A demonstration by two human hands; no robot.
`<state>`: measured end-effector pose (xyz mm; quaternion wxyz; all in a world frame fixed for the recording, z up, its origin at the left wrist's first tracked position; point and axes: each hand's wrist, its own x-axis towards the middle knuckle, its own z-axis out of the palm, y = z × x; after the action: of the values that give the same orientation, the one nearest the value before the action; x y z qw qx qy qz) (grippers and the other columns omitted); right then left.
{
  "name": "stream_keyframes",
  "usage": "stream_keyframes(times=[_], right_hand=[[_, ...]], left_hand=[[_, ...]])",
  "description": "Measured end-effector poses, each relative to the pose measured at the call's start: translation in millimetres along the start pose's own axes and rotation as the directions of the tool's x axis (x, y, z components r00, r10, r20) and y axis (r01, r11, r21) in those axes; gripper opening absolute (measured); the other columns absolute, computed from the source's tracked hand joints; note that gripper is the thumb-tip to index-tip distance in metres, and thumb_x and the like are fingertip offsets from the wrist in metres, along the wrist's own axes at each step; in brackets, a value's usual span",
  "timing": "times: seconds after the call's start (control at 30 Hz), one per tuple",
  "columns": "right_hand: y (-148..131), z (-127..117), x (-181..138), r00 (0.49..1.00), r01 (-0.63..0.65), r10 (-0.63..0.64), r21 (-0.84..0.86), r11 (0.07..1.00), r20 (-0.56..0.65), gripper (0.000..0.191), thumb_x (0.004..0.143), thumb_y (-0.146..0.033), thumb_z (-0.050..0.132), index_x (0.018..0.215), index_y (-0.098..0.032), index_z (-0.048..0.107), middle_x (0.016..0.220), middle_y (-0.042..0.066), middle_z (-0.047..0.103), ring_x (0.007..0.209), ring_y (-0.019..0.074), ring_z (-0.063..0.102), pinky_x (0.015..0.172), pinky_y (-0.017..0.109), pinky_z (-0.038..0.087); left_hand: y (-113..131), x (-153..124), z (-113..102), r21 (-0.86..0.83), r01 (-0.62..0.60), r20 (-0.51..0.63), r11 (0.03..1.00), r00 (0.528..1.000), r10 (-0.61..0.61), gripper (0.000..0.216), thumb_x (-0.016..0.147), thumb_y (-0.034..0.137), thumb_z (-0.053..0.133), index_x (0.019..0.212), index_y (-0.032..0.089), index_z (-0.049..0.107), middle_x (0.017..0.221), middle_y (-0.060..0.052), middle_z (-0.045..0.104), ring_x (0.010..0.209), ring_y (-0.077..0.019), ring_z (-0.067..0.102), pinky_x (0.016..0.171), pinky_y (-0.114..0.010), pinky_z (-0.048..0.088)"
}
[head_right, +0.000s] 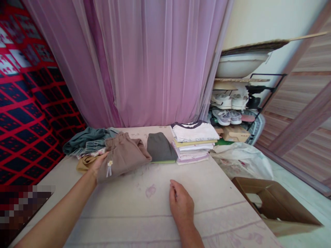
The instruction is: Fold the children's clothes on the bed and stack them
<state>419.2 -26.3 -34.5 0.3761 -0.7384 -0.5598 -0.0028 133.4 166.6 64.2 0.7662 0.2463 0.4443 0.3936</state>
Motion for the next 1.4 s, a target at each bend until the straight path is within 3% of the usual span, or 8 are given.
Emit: stream_keyframes(times=[0.07,0.17,0.3,0.53,0.77,1.2,1.4], right_hand=[[-17,4,18,0.987,0.159,-0.159,-0.064,0.985,0.004,0.037,0.087,-0.024,0.04,0.113,-0.019,0.065,0.109,0.008,0.069,0.1,0.0187,0.064,0.088,0.03,0.051],[-46,14,61,0.928,0.365,-0.343,-0.171,0.915,0.143,0.047,0.081,-0.015,0.048,0.127,-0.016,0.056,0.134,0.011,0.055,0.122,0.0236,0.051,0.103,0.039,0.039],[-68,30,113,0.831,0.502,-0.385,-0.244,0.83,0.403,0.069,0.074,-0.023,0.066,0.139,-0.015,0.043,0.148,0.016,0.037,0.136,0.0302,0.032,0.11,0.048,0.025],[-56,44,146,0.822,0.523,-0.35,-0.35,0.778,0.45,0.078,0.075,-0.036,0.069,0.143,-0.015,0.036,0.145,0.019,0.04,0.133,0.0315,0.037,0.105,0.044,0.03],[-55,49,155,0.796,0.561,-0.356,-0.375,0.738,0.49,0.084,0.071,-0.044,0.07,0.142,-0.013,0.037,0.141,0.02,0.044,0.13,0.0322,0.04,0.103,0.045,0.031],[-61,46,159,0.775,0.601,-0.392,-0.387,0.699,0.496,0.063,0.075,-0.024,0.067,0.133,-0.014,0.047,0.131,0.016,0.057,0.119,0.0273,0.053,0.097,0.04,0.04],[-73,41,162,0.808,0.55,-0.32,-0.438,0.712,0.495,0.054,0.08,-0.026,0.06,0.131,-0.012,0.048,0.119,0.017,0.064,0.109,0.0268,0.061,0.091,0.036,0.044]], left_hand=[[-10,-15,-21,-0.031,0.037,-0.034,0.999,0.999,-0.038,0.035,0.087,0.025,0.051,0.116,0.008,0.062,0.08,-0.012,0.075,0.073,-0.0259,0.072,0.074,-0.037,0.058],[-26,-32,-36,-0.036,0.134,-0.052,0.99,0.989,-0.136,0.04,0.087,0.033,0.054,0.119,0.009,0.061,0.08,-0.012,0.075,0.072,-0.0269,0.072,0.073,-0.039,0.058],[-39,-43,-35,-0.062,0.147,-0.052,0.987,0.987,-0.15,0.045,0.089,0.039,0.053,0.124,0.011,0.057,0.087,-0.013,0.075,0.077,-0.0264,0.072,0.077,-0.039,0.057],[-45,-36,-43,-0.149,0.086,0.045,0.985,0.996,-0.08,0.056,0.089,0.049,0.05,0.132,0.013,0.051,0.105,-0.015,0.072,0.091,-0.0264,0.07,0.087,-0.039,0.053],[-46,-32,-49,-0.196,0.121,0.06,0.973,0.992,-0.112,0.053,0.091,0.044,0.048,0.135,0.013,0.049,0.11,-0.015,0.07,0.095,-0.0257,0.069,0.091,-0.038,0.051],[-47,-33,-53,-0.203,0.088,0.164,0.975,0.985,-0.055,0.054,0.091,0.043,0.05,0.135,0.013,0.048,0.114,-0.015,0.068,0.104,-0.0257,0.066,0.097,-0.038,0.047],[-48,-35,-56,-0.159,-0.013,0.172,0.987,0.984,0.041,0.051,0.084,0.021,0.062,0.133,0.015,0.05,0.11,-0.012,0.07,0.097,-0.0243,0.069,0.095,-0.037,0.048]])
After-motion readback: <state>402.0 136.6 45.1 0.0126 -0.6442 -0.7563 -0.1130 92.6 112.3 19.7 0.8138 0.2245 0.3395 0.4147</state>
